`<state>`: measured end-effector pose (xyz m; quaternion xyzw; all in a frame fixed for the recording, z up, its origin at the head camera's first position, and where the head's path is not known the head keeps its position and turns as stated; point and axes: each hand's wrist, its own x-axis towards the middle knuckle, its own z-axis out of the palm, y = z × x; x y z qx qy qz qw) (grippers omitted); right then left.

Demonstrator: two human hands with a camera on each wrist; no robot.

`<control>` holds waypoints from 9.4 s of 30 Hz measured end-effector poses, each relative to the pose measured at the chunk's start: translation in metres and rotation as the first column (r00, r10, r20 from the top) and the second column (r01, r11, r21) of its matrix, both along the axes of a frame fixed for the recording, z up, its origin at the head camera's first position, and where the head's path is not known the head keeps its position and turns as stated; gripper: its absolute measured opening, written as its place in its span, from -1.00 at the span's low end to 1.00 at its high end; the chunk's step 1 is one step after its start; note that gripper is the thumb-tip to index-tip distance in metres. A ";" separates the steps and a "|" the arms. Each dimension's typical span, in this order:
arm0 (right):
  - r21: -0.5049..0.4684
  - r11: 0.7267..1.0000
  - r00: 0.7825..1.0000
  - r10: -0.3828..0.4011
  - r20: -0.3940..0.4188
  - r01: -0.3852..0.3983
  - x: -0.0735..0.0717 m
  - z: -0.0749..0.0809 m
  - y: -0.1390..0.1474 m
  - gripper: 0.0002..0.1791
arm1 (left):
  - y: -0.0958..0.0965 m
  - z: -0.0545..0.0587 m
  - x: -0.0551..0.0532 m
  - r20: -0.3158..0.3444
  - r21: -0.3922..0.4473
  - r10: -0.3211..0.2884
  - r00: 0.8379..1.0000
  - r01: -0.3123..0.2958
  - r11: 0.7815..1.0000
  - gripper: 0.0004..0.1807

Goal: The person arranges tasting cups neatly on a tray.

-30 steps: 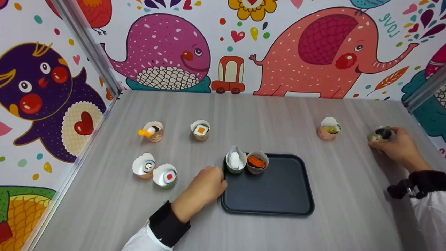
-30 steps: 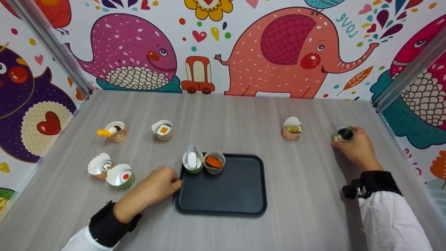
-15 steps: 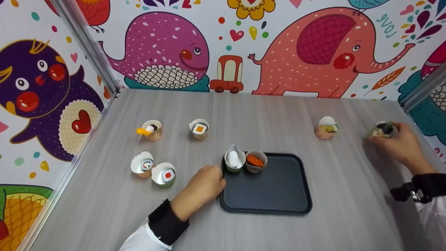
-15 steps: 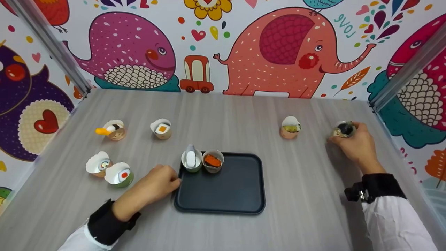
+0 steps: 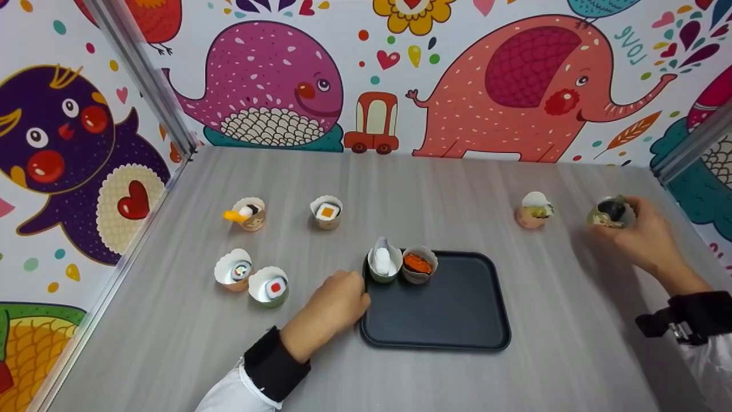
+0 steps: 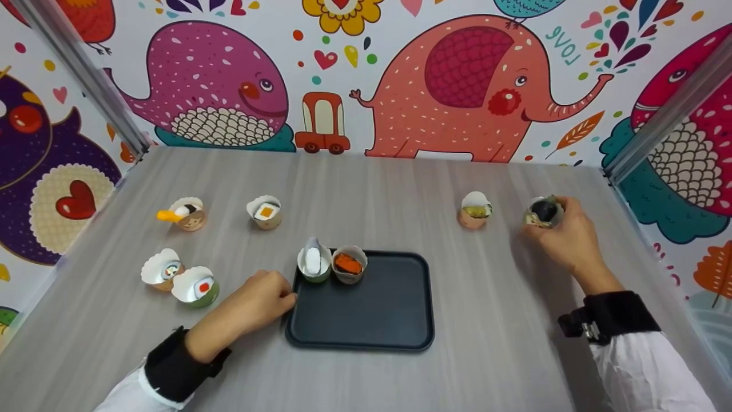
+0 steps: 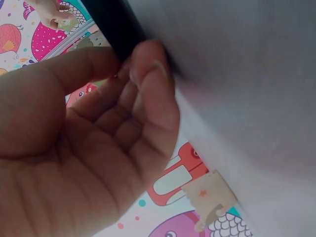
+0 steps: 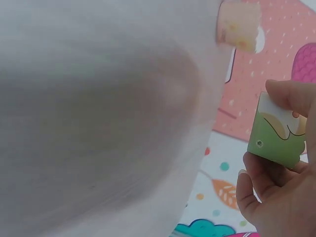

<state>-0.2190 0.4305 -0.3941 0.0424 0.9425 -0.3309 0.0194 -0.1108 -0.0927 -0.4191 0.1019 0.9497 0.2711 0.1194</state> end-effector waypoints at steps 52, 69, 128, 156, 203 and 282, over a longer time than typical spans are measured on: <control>0.015 0.928 0.893 0.362 -0.266 -0.371 0.051 -0.021 -0.165 -0.18 | 0.001 -0.001 -0.001 -0.013 -0.002 0.005 1.000 -0.005 1.000 -0.70; 0.024 0.893 0.866 0.443 -0.230 -0.450 0.056 -0.030 -0.198 -0.15 | 0.000 0.001 0.001 -0.026 -0.008 -0.002 1.000 0.002 1.000 -0.63; -0.018 0.902 0.871 0.411 -0.269 -0.431 0.050 -0.032 -0.188 -0.20 | -0.001 -0.001 0.000 -0.050 -0.018 0.000 0.999 -0.001 1.000 -0.62; 0.040 0.992 0.971 0.126 -0.203 -0.120 -0.025 -0.035 -0.110 0.25 | 0.000 0.001 0.000 0.008 0.000 0.010 1.000 -0.010 1.000 -0.60; -0.087 0.995 0.997 0.036 -0.072 -0.042 -0.042 -0.045 -0.095 -0.02 | 0.000 -0.001 -0.001 0.019 0.001 0.012 1.000 -0.012 1.000 -0.67; -0.028 0.928 0.917 0.360 -0.173 -0.370 0.060 -0.039 -0.172 -0.27 | 0.000 -0.002 0.000 -0.072 -0.037 -0.010 0.997 0.007 0.999 -0.70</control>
